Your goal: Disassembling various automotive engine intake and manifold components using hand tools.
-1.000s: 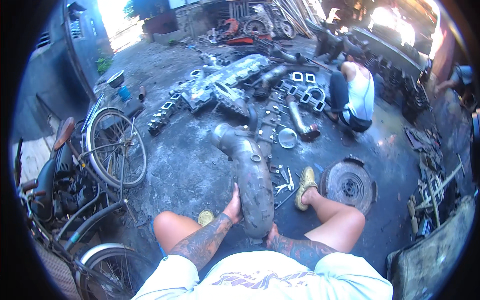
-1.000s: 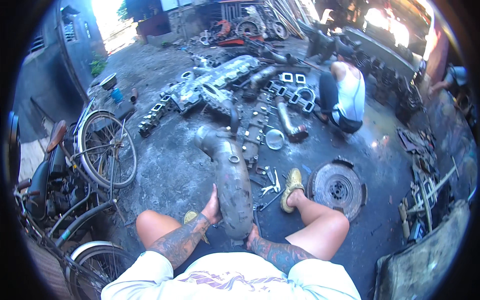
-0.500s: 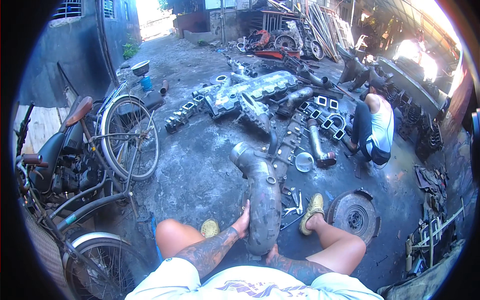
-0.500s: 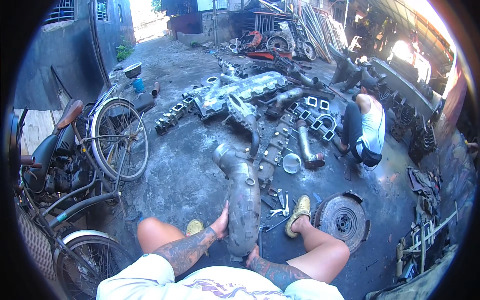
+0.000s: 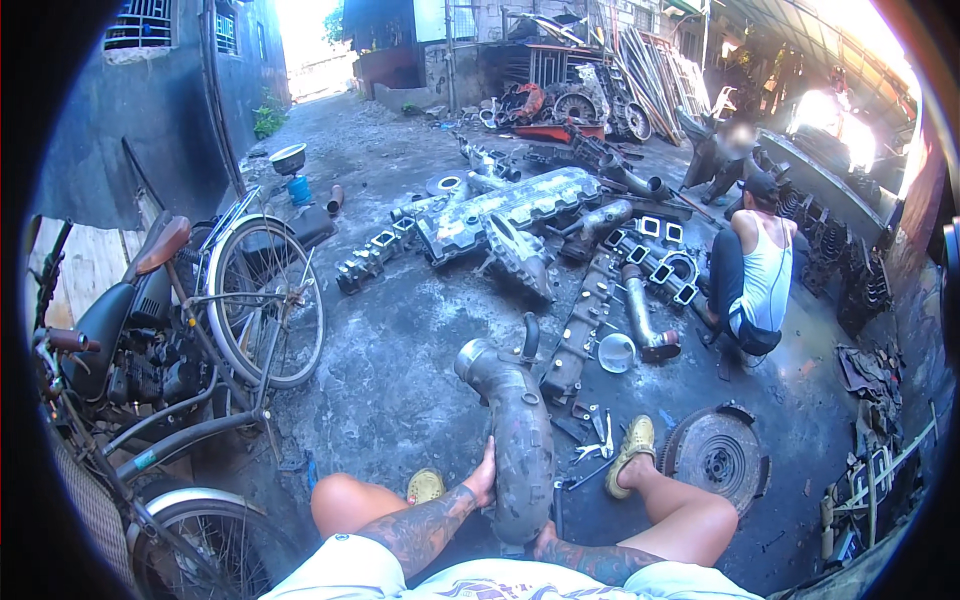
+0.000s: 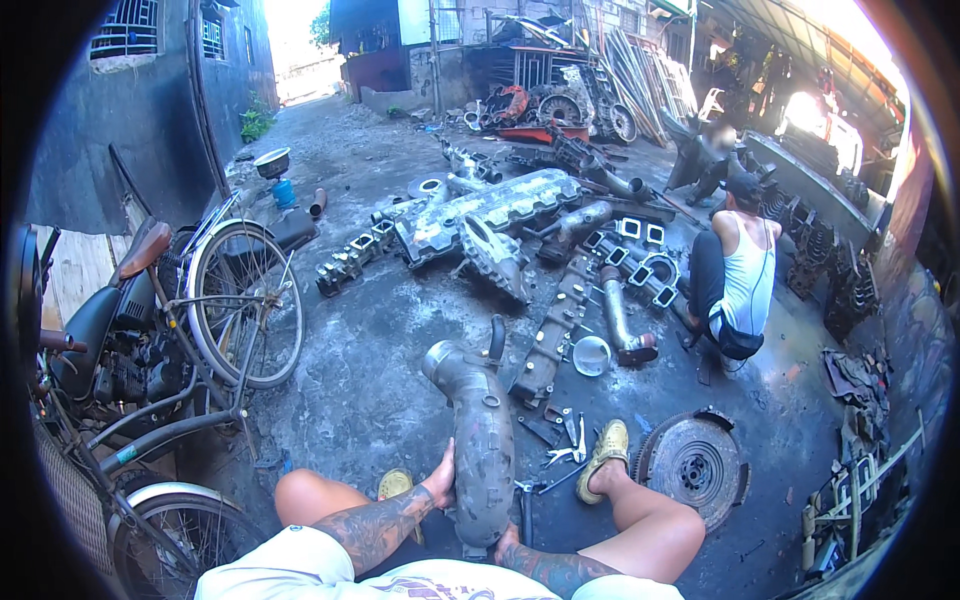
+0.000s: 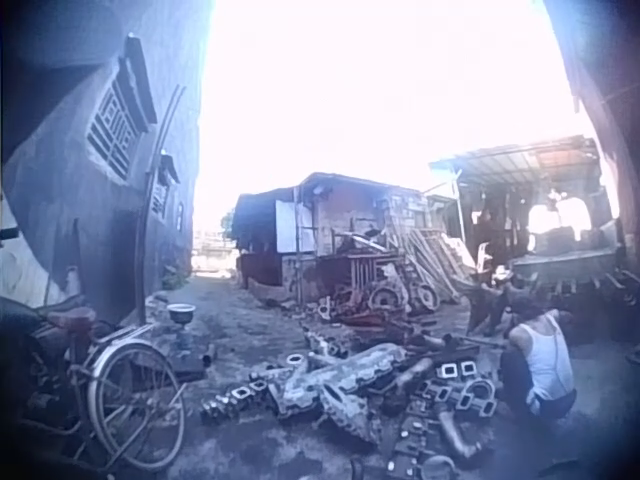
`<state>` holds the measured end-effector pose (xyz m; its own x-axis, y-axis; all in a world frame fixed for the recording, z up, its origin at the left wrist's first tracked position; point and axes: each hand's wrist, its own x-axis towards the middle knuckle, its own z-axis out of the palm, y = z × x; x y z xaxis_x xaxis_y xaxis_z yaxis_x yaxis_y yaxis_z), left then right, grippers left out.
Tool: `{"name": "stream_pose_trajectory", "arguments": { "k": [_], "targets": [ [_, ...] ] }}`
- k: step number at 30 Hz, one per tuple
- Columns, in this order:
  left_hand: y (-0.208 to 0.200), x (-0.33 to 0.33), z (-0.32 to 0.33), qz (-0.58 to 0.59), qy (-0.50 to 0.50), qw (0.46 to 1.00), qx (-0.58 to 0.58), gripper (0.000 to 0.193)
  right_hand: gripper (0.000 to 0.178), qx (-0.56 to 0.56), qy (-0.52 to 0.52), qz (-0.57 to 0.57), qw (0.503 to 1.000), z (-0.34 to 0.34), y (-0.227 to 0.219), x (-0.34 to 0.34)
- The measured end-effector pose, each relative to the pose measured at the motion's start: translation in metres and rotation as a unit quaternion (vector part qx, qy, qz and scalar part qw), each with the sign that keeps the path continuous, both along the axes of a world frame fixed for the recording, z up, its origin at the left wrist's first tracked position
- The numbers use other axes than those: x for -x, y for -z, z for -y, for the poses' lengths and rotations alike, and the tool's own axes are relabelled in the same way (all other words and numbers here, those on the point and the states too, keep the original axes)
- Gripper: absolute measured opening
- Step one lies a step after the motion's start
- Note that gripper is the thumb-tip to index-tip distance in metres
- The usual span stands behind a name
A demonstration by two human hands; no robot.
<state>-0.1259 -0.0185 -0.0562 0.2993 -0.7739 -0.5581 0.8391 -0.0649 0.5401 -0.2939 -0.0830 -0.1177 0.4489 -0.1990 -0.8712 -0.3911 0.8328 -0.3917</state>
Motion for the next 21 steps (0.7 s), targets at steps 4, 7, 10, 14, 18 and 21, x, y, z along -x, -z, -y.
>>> {"name": "stream_pose_trajectory", "arguments": {
  "k": [4,7,10,14,18,21],
  "targets": [
    [0.0,-0.004,-0.003,-0.058,-0.005,0.998,-0.02,0.093,0.06,-0.01,-0.004,0.0,1.0,-0.002,-0.007,-0.005],
    [0.005,-0.011,-0.005,-0.068,-0.033,0.997,-0.035,0.091,0.06,-0.012,-0.008,-0.011,1.0,-0.003,0.0,-0.009],
    [0.011,-0.022,-0.006,-0.067,-0.06,0.996,-0.02,0.09,0.061,-0.006,-0.01,-0.041,0.999,-0.001,0.012,-0.015],
    [0.015,-0.027,-0.006,-0.078,-0.072,0.994,-0.039,0.091,0.063,0.022,-0.091,-0.076,0.993,0.005,0.021,-0.021],
    [0.013,-0.031,-0.009,-0.063,-0.094,0.991,-0.066,0.093,0.065,-0.024,-0.078,-0.076,0.994,0.008,0.014,-0.026],
    [0.014,-0.036,-0.013,-0.067,-0.101,0.991,-0.057,0.094,0.066,-0.039,-0.078,-0.078,0.993,0.009,0.008,-0.029]
  ]
}}
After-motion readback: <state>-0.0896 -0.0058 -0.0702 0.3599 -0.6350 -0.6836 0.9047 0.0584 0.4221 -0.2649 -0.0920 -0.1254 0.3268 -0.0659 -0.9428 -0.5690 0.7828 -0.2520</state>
